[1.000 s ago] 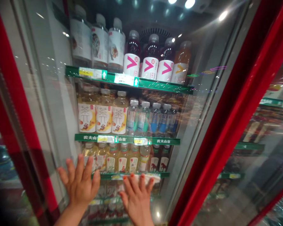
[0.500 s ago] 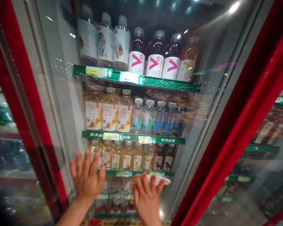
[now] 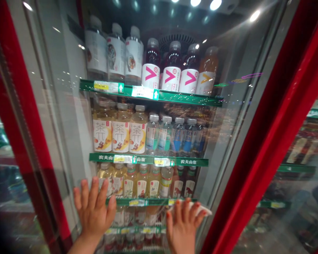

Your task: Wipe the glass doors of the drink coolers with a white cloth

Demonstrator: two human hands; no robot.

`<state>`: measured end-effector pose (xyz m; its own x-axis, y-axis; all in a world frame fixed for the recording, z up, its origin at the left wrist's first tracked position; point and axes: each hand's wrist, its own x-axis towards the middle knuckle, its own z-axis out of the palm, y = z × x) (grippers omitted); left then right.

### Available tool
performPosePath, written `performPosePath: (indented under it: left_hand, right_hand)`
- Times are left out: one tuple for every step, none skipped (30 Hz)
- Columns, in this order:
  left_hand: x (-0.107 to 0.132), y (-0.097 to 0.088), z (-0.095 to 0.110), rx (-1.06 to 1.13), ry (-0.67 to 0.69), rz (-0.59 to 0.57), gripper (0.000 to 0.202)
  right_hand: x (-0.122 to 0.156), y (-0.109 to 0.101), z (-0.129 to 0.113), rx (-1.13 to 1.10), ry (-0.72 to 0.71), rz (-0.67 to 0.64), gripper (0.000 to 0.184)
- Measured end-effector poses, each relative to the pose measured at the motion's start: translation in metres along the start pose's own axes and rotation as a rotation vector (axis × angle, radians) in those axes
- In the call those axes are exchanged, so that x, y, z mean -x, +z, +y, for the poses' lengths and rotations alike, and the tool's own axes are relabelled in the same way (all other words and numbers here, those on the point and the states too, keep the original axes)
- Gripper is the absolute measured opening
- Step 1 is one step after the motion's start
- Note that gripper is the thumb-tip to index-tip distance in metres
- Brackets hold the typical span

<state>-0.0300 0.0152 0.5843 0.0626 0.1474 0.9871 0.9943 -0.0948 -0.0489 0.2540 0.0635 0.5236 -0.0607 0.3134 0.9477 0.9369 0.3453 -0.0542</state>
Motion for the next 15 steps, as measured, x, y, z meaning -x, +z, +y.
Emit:
performPosePath:
  left_hand:
    - [0.000, 0.001, 0.000, -0.003, -0.001, 0.002, 0.084]
    - [0.001, 0.002, 0.000, -0.006, -0.002, 0.005, 0.084]
    - [0.001, 0.002, 0.000, -0.009, -0.003, 0.009, 0.084]
    - [0.000, 0.002, 0.001, -0.011, -0.004, 0.011, 0.084]
    - [0.000, 0.002, 0.002, -0.013, -0.006, 0.011, 0.084]
    - [-0.001, 0.001, 0.002, -0.014, -0.010, 0.007, 0.083]
    - [-0.002, 0.000, 0.003, -0.015, -0.010, 0.001, 0.083]
    - [-0.003, -0.002, 0.005, -0.019, -0.009, -0.004, 0.083]
    - [-0.005, -0.003, 0.006, -0.026, -0.009, -0.007, 0.083]
    - [-0.006, -0.004, 0.007, -0.032, -0.012, -0.009, 0.083]
    - [-0.008, -0.005, 0.008, -0.034, -0.018, -0.011, 0.082]
    - [-0.009, -0.005, 0.010, -0.034, -0.025, -0.012, 0.082]
    - [-0.010, -0.005, 0.011, -0.032, -0.034, -0.011, 0.081]
    - [-0.011, -0.005, 0.012, -0.030, -0.041, -0.008, 0.080]
    - [-0.012, -0.004, 0.013, -0.029, -0.043, -0.005, 0.080]
  right_hand:
    - [-0.015, -0.003, 0.017, -0.006, 0.130, 0.019, 0.074]
    - [-0.034, -0.007, 0.028, -0.024, 0.243, 0.046, 0.073]
    - [-0.056, -0.009, 0.030, -0.048, 0.317, 0.078, 0.072]
    - [-0.075, -0.009, 0.023, -0.068, 0.337, 0.108, 0.072]
    - [-0.088, -0.008, 0.008, -0.079, 0.306, 0.124, 0.073]
    - [-0.094, -0.005, -0.011, -0.083, 0.231, 0.123, 0.074]
    - [-0.090, -0.003, -0.032, -0.084, 0.117, 0.108, 0.076]
    - [-0.079, 0.000, -0.049, -0.082, -0.015, 0.085, 0.078]
    - [-0.063, 0.001, -0.061, -0.079, -0.139, 0.066, 0.079]
    - [-0.045, 0.002, -0.063, -0.078, -0.229, 0.062, 0.078]
    - [-0.029, 0.003, -0.057, -0.086, -0.249, 0.067, 0.077]
    - [-0.018, 0.004, -0.043, -0.099, -0.194, 0.071, 0.075]
    - [-0.014, 0.004, -0.023, -0.112, -0.080, 0.076, 0.073]
    - [-0.018, 0.003, -0.002, -0.133, 0.067, 0.070, 0.072]
    - [-0.030, 0.000, 0.017, -0.150, 0.190, 0.065, 0.073]
